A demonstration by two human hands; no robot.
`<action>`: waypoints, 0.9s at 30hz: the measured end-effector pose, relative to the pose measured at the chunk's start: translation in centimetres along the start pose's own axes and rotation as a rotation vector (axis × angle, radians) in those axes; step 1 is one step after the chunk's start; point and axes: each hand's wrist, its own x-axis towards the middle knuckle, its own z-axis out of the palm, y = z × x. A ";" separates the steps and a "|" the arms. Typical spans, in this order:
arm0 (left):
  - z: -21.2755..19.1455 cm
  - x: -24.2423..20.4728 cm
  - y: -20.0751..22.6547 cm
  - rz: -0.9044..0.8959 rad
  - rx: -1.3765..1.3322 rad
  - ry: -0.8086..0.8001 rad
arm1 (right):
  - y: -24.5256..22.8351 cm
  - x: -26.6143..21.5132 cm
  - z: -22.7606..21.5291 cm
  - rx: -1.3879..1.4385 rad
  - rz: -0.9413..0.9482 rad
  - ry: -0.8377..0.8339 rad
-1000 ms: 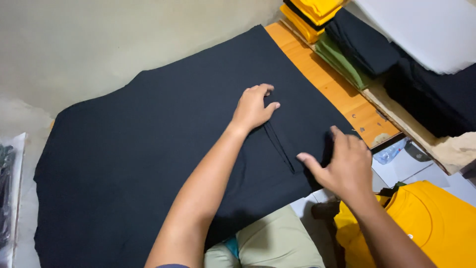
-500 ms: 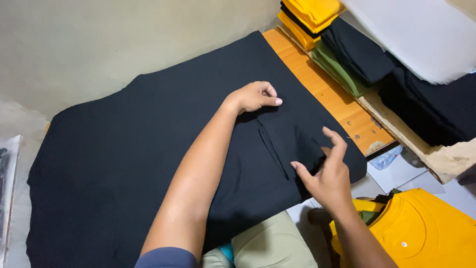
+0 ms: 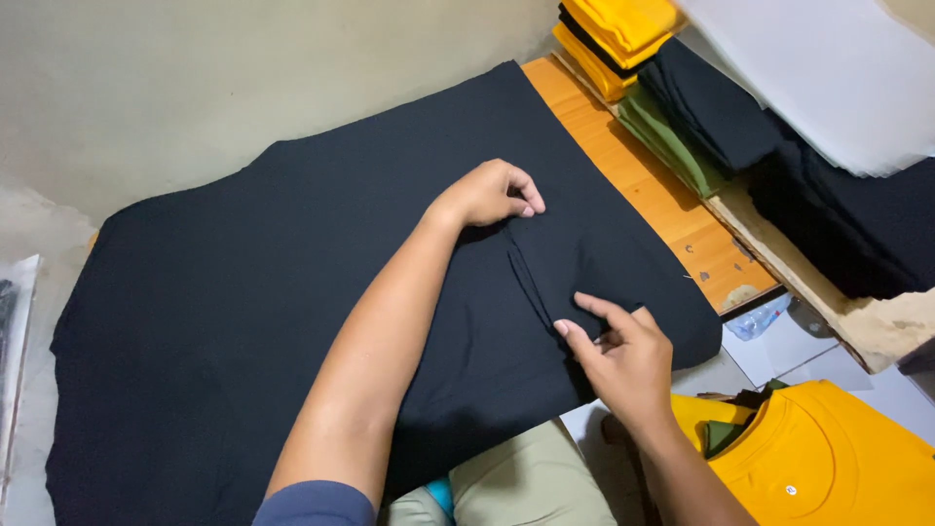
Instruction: The person folds a black t-shirt on a table, smooths it, and then places it into a clear plastic bag. The person handles the shirt and bag by hand without using tools.
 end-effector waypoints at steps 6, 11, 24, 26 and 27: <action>-0.6 0.2 0.2 0.057 -0.096 0.121 | -2.4 0.8 -0.5 0.228 0.004 0.079; -2.0 2.6 1.3 0.118 -0.082 0.178 | -3.2 2.7 -1.1 0.241 -0.030 0.118; -1.5 6.7 4.3 0.217 -0.044 0.287 | -1.0 5.9 -3.0 0.127 -0.203 0.251; -2.8 6.1 2.9 0.236 -0.067 0.280 | -1.8 5.4 -2.4 0.059 -0.306 0.277; -3.6 5.5 2.1 0.255 -0.092 0.270 | -2.3 5.1 -2.0 -0.011 -0.408 0.304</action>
